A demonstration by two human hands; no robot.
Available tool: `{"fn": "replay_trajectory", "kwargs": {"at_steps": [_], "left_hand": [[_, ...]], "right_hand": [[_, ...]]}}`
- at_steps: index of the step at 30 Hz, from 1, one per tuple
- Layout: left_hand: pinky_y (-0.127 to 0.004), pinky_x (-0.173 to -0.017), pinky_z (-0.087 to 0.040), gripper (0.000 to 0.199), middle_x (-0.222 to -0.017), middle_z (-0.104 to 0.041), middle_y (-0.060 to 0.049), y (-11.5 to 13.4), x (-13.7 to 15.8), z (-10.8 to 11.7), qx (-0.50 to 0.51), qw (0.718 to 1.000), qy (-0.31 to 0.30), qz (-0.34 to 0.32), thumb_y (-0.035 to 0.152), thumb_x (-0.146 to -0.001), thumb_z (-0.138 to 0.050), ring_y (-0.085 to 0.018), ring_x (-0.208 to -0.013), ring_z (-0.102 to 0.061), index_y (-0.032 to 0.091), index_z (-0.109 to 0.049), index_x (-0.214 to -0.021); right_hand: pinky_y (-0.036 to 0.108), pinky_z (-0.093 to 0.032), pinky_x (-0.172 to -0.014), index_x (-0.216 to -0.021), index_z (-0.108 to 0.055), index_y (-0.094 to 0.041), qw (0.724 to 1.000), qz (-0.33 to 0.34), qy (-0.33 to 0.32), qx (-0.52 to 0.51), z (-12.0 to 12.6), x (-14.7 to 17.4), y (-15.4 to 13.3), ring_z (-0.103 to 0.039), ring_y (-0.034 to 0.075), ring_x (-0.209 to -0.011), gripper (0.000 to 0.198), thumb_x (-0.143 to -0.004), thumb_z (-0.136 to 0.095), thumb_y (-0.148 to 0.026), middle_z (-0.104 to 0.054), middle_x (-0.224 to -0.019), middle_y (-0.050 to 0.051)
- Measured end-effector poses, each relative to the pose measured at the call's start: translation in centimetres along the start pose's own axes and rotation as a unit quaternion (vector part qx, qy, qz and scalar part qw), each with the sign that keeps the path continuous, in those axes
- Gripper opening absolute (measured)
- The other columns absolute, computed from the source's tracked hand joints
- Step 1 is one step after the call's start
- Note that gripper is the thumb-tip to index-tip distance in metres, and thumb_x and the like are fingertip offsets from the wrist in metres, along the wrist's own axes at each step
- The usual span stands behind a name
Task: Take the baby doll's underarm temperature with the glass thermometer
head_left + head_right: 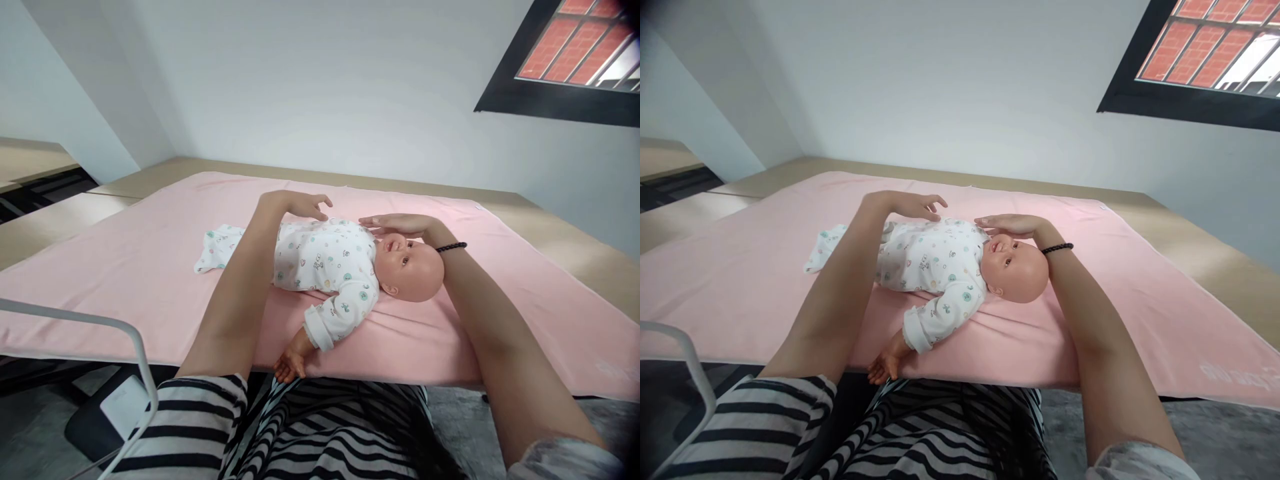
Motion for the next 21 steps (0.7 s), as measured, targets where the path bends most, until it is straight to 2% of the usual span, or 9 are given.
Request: {"fn": "replay_trajectory", "kwargs": {"at_steps": [2,4,7,9,12,15,18,21], "left_hand": [[-0.041,-0.104,-0.042,0.059,-0.142,-0.062,-0.003,0.9,2.0,1.3,-0.010,1.000,0.005,-0.015,0.059,-0.080,-0.067,-0.032,-0.131,-0.053,0.039,-0.060,-0.136],[-0.036,-0.101,-0.043,0.043,-0.124,-0.070,-0.002,1.9,3.5,1.9,-0.008,0.999,-0.024,-0.037,0.052,-0.081,-0.068,-0.030,-0.127,-0.056,0.031,-0.071,-0.119],[-0.031,-0.095,-0.045,0.034,-0.106,-0.074,-0.002,3.3,4.2,1.4,0.000,0.994,-0.095,-0.056,0.049,-0.074,-0.075,-0.028,-0.120,-0.059,0.028,-0.077,-0.101],[-0.031,-0.091,-0.047,0.035,-0.104,-0.075,-0.002,4.0,4.1,0.9,-0.005,0.991,-0.123,-0.059,0.050,-0.066,-0.081,-0.028,-0.116,-0.061,0.029,-0.079,-0.094],[-0.031,-0.086,-0.047,0.036,-0.102,-0.076,-0.003,5.1,4.1,0.3,-0.028,0.990,-0.125,-0.052,0.053,-0.061,-0.084,-0.030,-0.112,-0.062,0.028,-0.079,-0.086],[-0.032,-0.084,-0.047,0.035,-0.101,-0.076,-0.003,5.5,4.3,0.2,-0.036,0.992,-0.110,-0.041,0.051,-0.058,-0.087,-0.031,-0.111,-0.062,0.027,-0.079,-0.082],[-0.031,-0.084,-0.047,0.034,-0.097,-0.076,-0.003,4.5,3.8,0.5,-0.016,0.994,-0.099,-0.042,0.046,-0.059,-0.087,-0.031,-0.112,-0.062,0.028,-0.079,-0.086],[-0.031,-0.086,-0.046,0.025,-0.087,-0.073,-0.002,2.0,2.3,1.3,0.014,0.998,-0.060,-0.027,0.042,-0.071,-0.079,-0.030,-0.111,-0.063,0.026,-0.077,-0.091]], "right_hand": [[0.044,-0.041,-0.120,-0.133,-0.067,-0.035,0.992,-0.005,0.012,0.122,1.4,0.8,-1.5,-0.044,0.030,-0.146,0.047,-0.088,-0.072,-0.050,-0.052,-0.155,-0.002],[0.045,-0.043,-0.118,-0.138,-0.064,-0.038,0.978,0.010,0.003,0.206,1.5,2.1,-3.4,-0.043,0.032,-0.146,0.052,-0.088,-0.072,-0.049,-0.051,-0.156,-0.003],[0.044,-0.051,-0.107,-0.138,-0.065,-0.036,0.958,0.020,-0.083,0.275,-0.5,4.1,-5.9,-0.054,0.034,-0.136,0.049,-0.090,-0.067,-0.048,-0.061,-0.145,0.001],[0.044,-0.054,-0.100,-0.130,-0.071,-0.033,0.946,0.007,-0.105,0.307,-2.1,5.0,-6.8,-0.062,0.033,-0.123,0.044,-0.088,-0.069,-0.047,-0.070,-0.131,0.003],[0.044,-0.056,-0.089,-0.109,-0.078,-0.030,0.946,0.000,-0.070,0.317,-3.7,5.2,-7.2,-0.069,0.032,-0.103,0.034,-0.080,-0.075,-0.046,-0.077,-0.108,0.005],[0.044,-0.056,-0.082,-0.092,-0.078,-0.028,0.958,0.035,-0.038,0.283,-4.2,5.0,-7.2,-0.068,0.030,-0.091,0.027,-0.077,-0.076,-0.049,-0.075,-0.095,0.004],[0.043,-0.054,-0.081,-0.089,-0.076,-0.027,0.961,0.060,-0.046,0.265,-4.3,5.3,-7.7,-0.066,0.028,-0.090,0.028,-0.081,-0.069,-0.053,-0.073,-0.092,0.003],[0.041,-0.052,-0.083,-0.094,-0.076,-0.027,0.950,0.056,-0.092,0.295,-4.4,6.5,-8.7,-0.065,0.028,-0.094,0.029,-0.086,-0.065,-0.052,-0.072,-0.090,0.003]]}}
Point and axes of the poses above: each hand's wrist, its own x-axis away from the middle knuckle, its own z-axis out of the back of the hand, y = z × x, the point moved 3 cm from there along -x, towards the middle knuckle
